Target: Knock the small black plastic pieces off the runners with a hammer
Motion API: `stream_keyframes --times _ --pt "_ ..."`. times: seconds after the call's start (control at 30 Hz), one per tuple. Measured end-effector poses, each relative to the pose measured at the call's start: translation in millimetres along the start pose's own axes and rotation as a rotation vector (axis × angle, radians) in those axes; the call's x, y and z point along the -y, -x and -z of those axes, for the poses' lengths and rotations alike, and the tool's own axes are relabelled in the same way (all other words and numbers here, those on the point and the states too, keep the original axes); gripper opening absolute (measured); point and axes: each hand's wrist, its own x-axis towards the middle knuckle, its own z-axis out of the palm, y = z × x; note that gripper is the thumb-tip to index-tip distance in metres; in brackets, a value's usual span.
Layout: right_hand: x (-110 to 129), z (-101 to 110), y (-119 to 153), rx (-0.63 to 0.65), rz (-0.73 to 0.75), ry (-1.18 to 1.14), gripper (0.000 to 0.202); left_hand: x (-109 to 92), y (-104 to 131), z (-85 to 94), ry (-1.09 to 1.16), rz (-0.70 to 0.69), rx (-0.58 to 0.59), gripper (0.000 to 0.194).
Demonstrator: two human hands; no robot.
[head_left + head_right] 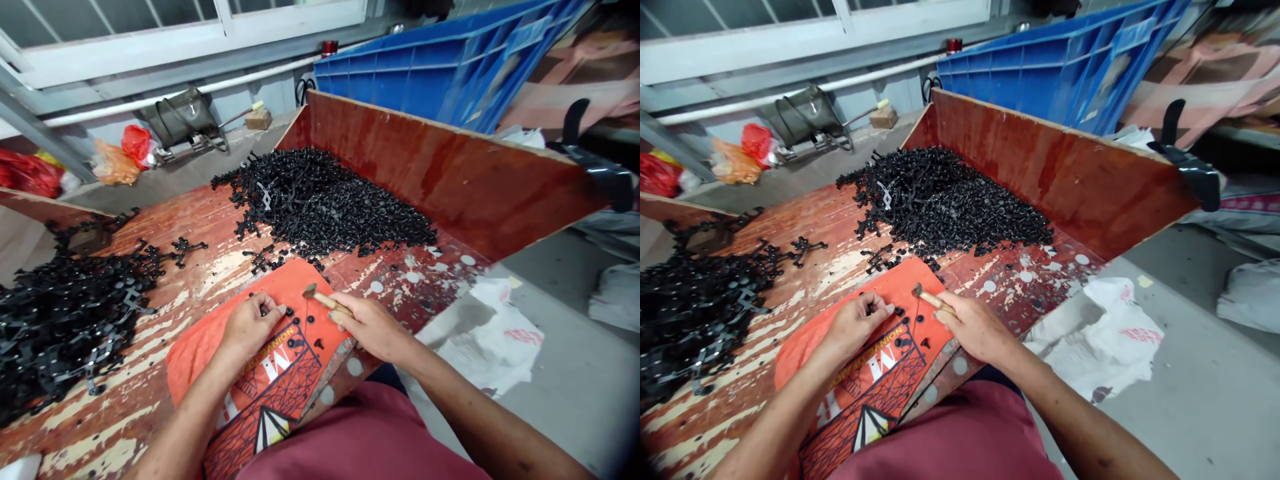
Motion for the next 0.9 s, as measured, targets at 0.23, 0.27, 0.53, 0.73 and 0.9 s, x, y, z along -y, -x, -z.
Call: stream_keyframes --times 0.23,0.27,0.53,0.73,0.9 --pt "20.8 3.5 5.8 -0.017 0.148 0.014 0.043 1.8 0.4 0.1 -0.023 -0.017 -0.017 0.026" --pt "23.2 2.4 6.1 -0.019 0.157 0.025 0.044 0.1 1.2 0.3 -0.034 -0.019 -0.010 0.026" --pt "21.0 -11.3 2.2 -0.002 0.216 0.131 0.049 -22.9 9.7 4.7 -0.328 -0.071 0.035 0.023" --pt "21.1 -6.7 3.3 -0.006 0.189 0.013 0.046 -15.4 9.8 1.9 -0.201 -0.065 -0.013 0.020" --pt "18.2 -3.2 4.7 -0.043 0.152 -0.025 0.045 -4.8 9.0 -1.2 -0.063 -0.053 -0.031 0.021"
